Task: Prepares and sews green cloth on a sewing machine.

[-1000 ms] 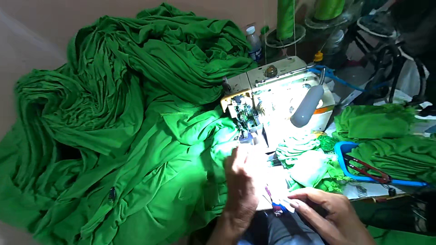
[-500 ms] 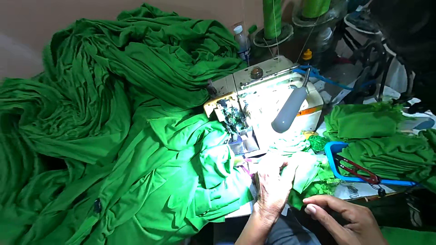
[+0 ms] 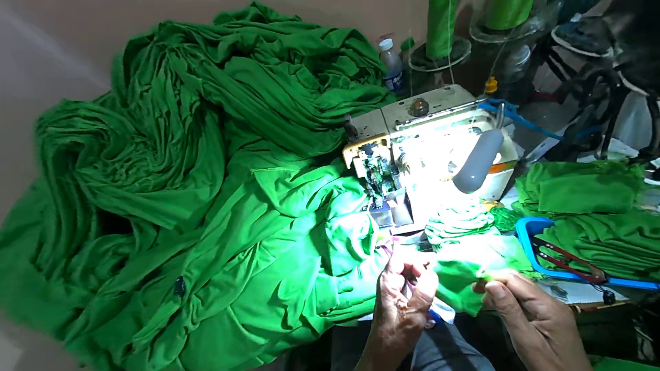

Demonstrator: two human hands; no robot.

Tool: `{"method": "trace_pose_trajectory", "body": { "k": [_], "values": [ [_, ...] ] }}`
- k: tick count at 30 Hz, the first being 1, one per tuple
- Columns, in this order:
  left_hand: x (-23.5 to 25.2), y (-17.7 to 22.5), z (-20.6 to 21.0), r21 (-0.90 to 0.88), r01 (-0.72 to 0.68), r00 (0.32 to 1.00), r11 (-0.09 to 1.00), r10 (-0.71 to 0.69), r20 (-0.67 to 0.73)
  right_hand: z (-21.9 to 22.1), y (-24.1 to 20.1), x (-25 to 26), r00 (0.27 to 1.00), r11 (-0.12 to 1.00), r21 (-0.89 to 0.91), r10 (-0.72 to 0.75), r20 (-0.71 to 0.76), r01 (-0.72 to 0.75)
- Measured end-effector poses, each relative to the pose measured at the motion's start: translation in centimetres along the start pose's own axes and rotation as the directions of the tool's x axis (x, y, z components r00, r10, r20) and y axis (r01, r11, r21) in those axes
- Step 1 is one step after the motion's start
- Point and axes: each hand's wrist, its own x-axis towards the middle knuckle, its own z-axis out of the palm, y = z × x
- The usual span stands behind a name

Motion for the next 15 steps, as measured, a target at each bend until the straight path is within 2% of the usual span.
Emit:
{"method": "trace_pose_trajectory", "body": {
  "k": [3,6,9,12,15],
  "values": [
    [-0.3,0.5,-1.8,0.042,0.057,0.996,0.997,-0.053,-0.076,0.9,-0.2,-0.5,0.997,0.999,-0.018,0.041,0.058,-0.04],
    [-0.9,0.7,-3.3,0.084,0.133,0.986,0.988,-0.123,-0.112,1.9,-2.1,-0.6,0.992,0.993,-0.043,0.114,0.057,-0.112],
    [-1.8,0.7,-4.6,0.12,0.212,0.97,0.97,-0.194,-0.144,2.5,-1.3,-1.3,0.99,0.998,-0.048,0.037,0.133,-0.031],
    [-2.7,0.5,-5.6,0.046,0.258,0.955,0.965,-0.248,-0.164,3.4,-1.6,-1.8,0.972,0.999,-0.033,0.017,0.234,-0.01],
    [-3.8,0.4,-6.3,-0.062,0.233,0.964,0.97,-0.239,-0.115,4.7,-1.5,-2.1,0.964,0.999,0.034,0.015,0.266,-0.025]
  ]
}}
